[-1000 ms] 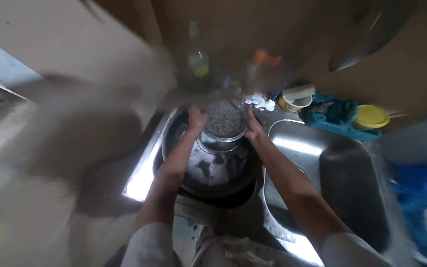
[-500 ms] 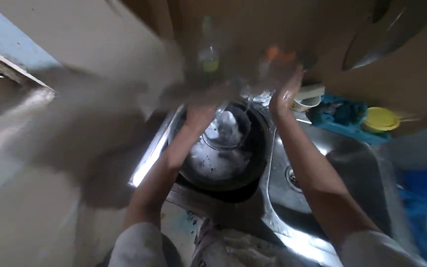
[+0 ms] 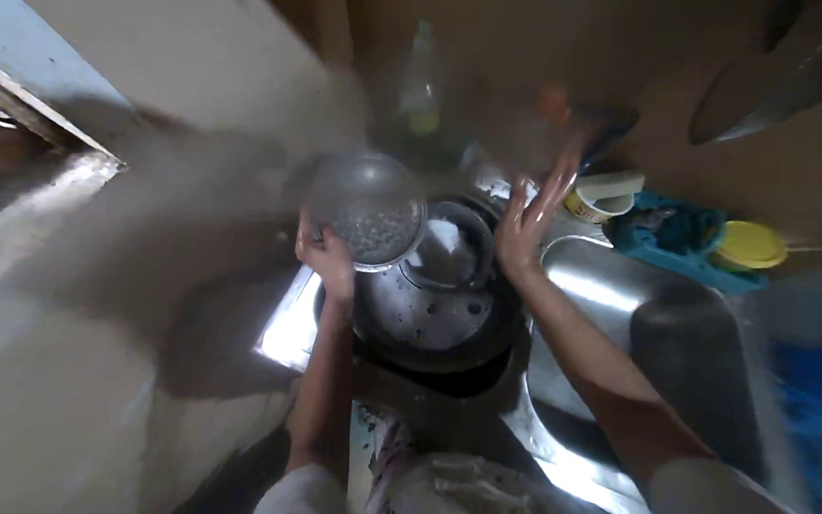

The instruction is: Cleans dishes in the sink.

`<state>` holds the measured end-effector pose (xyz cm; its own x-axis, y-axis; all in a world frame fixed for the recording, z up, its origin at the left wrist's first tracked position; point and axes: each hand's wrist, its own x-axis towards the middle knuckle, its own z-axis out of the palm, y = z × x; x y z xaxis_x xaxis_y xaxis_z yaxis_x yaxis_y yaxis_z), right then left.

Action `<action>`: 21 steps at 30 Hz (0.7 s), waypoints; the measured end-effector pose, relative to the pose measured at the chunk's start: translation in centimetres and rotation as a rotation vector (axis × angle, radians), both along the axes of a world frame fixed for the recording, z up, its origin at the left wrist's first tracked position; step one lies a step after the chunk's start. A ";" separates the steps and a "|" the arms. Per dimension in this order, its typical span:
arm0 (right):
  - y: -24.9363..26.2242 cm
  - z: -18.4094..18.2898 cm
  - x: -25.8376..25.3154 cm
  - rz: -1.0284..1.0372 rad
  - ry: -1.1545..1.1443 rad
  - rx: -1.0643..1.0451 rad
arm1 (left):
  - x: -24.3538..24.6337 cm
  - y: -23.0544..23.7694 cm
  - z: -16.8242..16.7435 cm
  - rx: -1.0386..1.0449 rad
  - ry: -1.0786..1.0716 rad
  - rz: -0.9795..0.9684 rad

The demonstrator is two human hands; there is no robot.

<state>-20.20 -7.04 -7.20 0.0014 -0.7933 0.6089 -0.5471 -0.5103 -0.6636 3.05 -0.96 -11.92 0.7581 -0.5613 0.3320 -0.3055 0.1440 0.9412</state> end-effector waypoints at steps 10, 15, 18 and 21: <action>-6.2 -13.4 7.2 0.276 0.941 1.200 | 4.5 7.3 -0.9 -0.103 -0.179 0.109; -5.6 -13.4 7.6 0.605 0.992 1.027 | 5.9 10.1 -1.1 -0.086 -0.187 0.149; -6.2 -13.5 6.1 0.493 0.998 1.108 | 6.3 10.8 -1.2 -0.089 -0.208 0.182; -4.0 -12.9 6.5 0.674 0.635 1.062 | 6.5 11.3 -1.3 -0.115 -0.196 0.177</action>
